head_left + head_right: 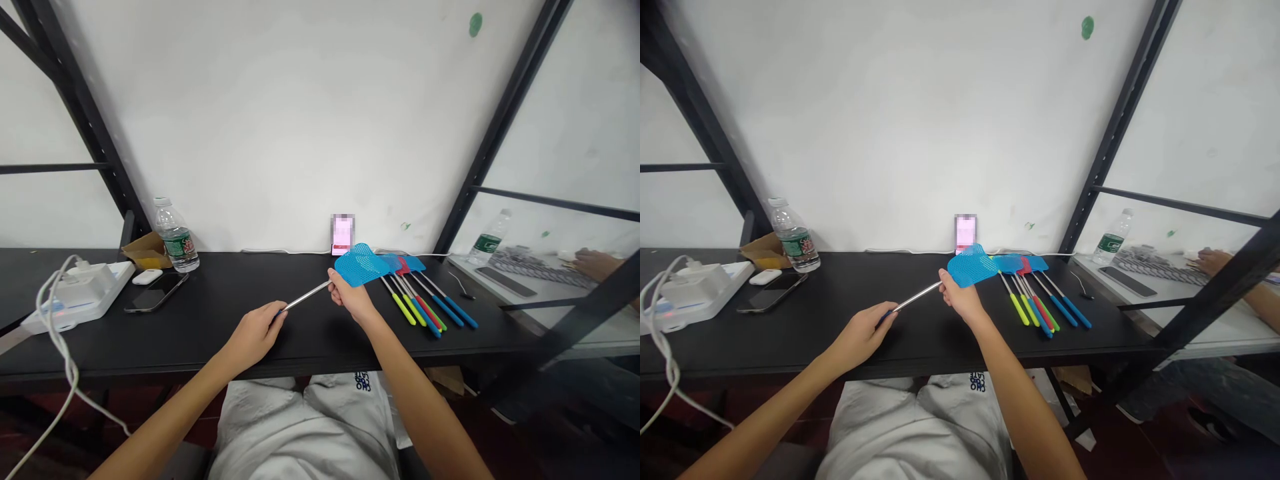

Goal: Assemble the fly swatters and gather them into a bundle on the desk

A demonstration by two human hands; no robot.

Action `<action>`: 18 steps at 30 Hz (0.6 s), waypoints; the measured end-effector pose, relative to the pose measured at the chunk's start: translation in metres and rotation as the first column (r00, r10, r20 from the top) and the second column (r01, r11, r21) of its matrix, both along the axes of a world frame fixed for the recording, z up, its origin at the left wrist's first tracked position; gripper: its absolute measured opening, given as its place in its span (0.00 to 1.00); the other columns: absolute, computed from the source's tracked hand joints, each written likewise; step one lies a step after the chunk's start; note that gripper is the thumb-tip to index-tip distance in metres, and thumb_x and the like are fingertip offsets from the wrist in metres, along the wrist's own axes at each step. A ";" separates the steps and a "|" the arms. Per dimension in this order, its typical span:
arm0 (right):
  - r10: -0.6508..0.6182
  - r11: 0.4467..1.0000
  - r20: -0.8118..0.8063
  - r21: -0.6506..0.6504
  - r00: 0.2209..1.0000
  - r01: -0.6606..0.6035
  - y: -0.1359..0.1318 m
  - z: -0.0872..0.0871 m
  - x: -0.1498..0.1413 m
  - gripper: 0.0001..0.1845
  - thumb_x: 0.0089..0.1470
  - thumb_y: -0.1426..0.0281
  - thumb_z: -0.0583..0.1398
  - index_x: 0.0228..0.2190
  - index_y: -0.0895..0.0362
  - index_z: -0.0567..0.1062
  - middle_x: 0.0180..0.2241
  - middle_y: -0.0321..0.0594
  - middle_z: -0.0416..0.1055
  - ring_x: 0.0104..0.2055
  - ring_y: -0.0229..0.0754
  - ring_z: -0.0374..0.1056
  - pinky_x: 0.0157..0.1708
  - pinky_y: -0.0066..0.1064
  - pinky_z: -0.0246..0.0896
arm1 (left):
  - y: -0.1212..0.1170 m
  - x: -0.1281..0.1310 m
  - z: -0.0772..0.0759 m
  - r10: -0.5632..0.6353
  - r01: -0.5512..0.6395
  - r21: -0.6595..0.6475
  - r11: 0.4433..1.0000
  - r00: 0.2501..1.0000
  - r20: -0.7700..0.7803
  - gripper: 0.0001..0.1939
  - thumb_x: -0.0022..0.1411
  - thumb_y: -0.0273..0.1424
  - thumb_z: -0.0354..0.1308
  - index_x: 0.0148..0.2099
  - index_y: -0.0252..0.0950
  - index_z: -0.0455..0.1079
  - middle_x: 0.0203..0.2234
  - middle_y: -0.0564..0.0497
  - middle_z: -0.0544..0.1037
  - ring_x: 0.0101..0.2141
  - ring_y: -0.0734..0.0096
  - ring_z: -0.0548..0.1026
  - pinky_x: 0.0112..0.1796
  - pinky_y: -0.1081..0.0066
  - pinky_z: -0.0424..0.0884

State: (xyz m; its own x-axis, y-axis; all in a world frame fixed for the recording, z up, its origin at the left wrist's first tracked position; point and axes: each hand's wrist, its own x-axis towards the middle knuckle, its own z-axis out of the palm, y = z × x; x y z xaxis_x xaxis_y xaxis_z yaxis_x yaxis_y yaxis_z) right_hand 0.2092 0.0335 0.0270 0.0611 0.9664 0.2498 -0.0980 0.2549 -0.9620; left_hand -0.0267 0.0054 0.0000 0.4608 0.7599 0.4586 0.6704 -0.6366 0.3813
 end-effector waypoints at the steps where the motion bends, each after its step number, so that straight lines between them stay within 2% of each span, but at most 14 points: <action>1: 0.006 1.000 0.001 0.001 1.000 -0.006 -0.001 0.000 0.000 0.23 0.51 0.51 0.61 0.21 0.55 0.63 0.16 0.31 0.60 0.15 0.30 0.50 0.15 0.27 0.47 | -0.001 0.000 0.001 -0.003 0.003 -0.011 1.000 1.000 -0.002 0.15 0.71 0.38 0.43 0.47 0.39 0.69 0.39 0.48 0.77 0.38 0.65 0.75 0.41 0.69 0.67; 10: 0.060 0.998 0.024 0.022 0.998 -0.060 0.000 -0.002 -0.004 0.23 0.51 0.49 0.60 0.22 0.55 0.64 0.16 0.30 0.59 0.15 0.31 0.49 0.15 0.27 0.47 | -0.003 0.001 0.005 -0.011 0.011 -0.049 0.999 1.000 0.017 0.14 0.70 0.39 0.44 0.41 0.39 0.68 0.30 0.52 0.75 0.31 0.69 0.72 0.35 0.71 0.64; 14: 0.050 0.999 0.045 0.018 0.998 -0.051 -0.002 -0.004 -0.006 0.24 0.51 0.48 0.60 0.20 0.55 0.64 0.16 0.31 0.59 0.15 0.31 0.50 0.15 0.28 0.48 | -0.001 0.005 0.005 0.038 -0.037 0.033 0.999 0.998 -0.051 0.15 0.70 0.39 0.43 0.41 0.39 0.68 0.32 0.51 0.75 0.32 0.68 0.73 0.34 0.71 0.64; 18: 0.028 1.000 0.053 0.006 0.998 -0.028 -0.001 -0.008 -0.006 0.25 0.52 0.47 0.59 0.20 0.55 0.64 0.16 0.31 0.58 0.14 0.31 0.50 0.15 0.28 0.48 | 0.007 0.030 0.017 0.065 -0.053 0.099 0.994 0.991 -0.120 0.12 0.70 0.37 0.44 0.45 0.39 0.66 0.36 0.49 0.76 0.33 0.67 0.74 0.33 0.71 0.64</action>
State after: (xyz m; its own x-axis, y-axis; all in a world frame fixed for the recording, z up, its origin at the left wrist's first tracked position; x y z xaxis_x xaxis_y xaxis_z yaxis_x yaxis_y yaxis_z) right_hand 0.2029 0.0325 0.0189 0.0204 0.9658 0.2584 -0.0546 0.2592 -0.9643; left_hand 0.0031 0.0119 0.0169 0.4741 0.7429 0.4726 0.7457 -0.6242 0.2330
